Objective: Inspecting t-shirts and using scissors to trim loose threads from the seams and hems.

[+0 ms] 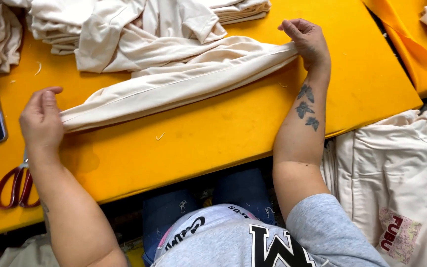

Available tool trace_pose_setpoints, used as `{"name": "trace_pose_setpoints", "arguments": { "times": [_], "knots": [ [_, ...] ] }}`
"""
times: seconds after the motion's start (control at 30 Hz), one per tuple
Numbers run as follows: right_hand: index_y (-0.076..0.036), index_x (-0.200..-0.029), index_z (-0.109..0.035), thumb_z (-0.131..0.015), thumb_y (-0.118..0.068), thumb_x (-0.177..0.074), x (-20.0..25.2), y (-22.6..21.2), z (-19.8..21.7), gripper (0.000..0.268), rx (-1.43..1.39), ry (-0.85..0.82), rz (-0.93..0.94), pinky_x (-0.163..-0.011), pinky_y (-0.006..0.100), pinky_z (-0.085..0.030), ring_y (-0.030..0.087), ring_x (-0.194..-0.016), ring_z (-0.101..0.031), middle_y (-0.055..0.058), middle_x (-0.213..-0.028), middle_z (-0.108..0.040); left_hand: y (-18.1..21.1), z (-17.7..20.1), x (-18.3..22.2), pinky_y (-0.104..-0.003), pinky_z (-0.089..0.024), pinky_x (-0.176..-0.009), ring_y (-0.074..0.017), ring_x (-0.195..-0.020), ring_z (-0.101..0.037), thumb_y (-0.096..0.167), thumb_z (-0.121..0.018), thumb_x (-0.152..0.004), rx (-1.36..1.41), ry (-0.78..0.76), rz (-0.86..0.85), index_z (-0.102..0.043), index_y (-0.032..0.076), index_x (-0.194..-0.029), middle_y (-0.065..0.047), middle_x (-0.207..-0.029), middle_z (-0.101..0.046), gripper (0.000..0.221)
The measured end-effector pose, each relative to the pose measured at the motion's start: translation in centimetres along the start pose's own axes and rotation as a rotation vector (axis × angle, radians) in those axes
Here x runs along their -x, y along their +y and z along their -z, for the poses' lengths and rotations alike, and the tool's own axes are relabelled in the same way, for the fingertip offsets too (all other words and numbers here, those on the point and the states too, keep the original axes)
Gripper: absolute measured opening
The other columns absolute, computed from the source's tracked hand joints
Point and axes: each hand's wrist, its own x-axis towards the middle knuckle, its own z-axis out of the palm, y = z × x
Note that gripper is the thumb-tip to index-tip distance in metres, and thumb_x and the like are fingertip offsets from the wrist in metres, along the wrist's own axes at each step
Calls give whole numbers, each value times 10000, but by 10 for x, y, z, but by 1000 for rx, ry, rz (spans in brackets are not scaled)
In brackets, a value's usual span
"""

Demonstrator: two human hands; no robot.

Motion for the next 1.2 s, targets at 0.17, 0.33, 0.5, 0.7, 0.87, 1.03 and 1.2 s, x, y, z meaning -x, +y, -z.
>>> {"name": "trace_pose_setpoints", "arguments": {
  "times": [0.17, 0.33, 0.5, 0.7, 0.87, 1.03, 1.2],
  "knots": [
    [-177, -774, -787, -776, -489, -952, -51, 81, 24, 360, 243, 427, 141, -639, 238, -483, 35, -666, -623, -75, -709, -734, 15, -5, 24, -414, -457, -817, -273, -851, -597, 197, -460, -1232, -34, 35, -90, -716, 15, -1319, -123, -1044, -694, 325],
    [-195, -642, -630, -770, -624, -912, -64, 118, 24, 526, 414, 813, 136, -546, 346, -510, 103, -552, -585, -75, -589, -637, 37, -7, 33, -386, -458, -805, -237, -850, -596, 224, -457, -1193, 31, -6, -53, -691, 40, -1291, -105, -1141, -714, 314],
    [-211, -759, -664, -750, -513, -942, -63, 117, 18, 363, 502, 851, 276, -613, 379, -548, 148, -622, -667, -54, -703, -727, 39, -9, 37, -433, -481, -840, -323, -958, -679, 344, -413, -1167, -29, -30, -75, -673, 104, -1321, -110, -1153, -737, 386],
    [-127, -925, -681, -705, -394, -1093, -27, 34, -42, 317, 498, 634, 684, -574, 354, -518, 167, -610, -619, 21, -722, -676, 45, -8, 34, -425, -479, -791, -281, -837, -701, 437, -282, -1148, 42, -46, 19, -598, 101, -1397, -104, -833, -699, 523],
    [-82, -1134, -670, -712, -144, -1064, 49, -48, -143, 103, 419, 83, 878, -795, 398, -451, 251, -835, -574, 78, -912, -639, 49, 2, 34, -346, -517, -720, -183, -714, -648, 435, -282, -1132, 223, 137, 108, -569, 78, -1308, -45, -767, -677, 490],
    [-89, -1321, -631, -783, -260, -989, 102, -75, -203, 403, 529, -412, 748, -806, 411, -463, 268, -950, -579, 102, -992, -710, 50, 4, 35, -289, -527, -674, -141, -679, -626, 491, -272, -1095, 363, 182, 156, -574, 98, -1265, -41, -778, -680, 524],
    [-74, -870, -638, -777, -331, -1001, 106, -51, -209, 321, 630, -318, 913, -872, 475, -433, 355, -733, -602, 118, -735, -644, 56, 4, 34, -217, -551, -687, -113, -681, -631, 535, -390, -1051, 622, 72, 223, -543, 119, -1317, -40, -816, -664, 517]
  ]
}}
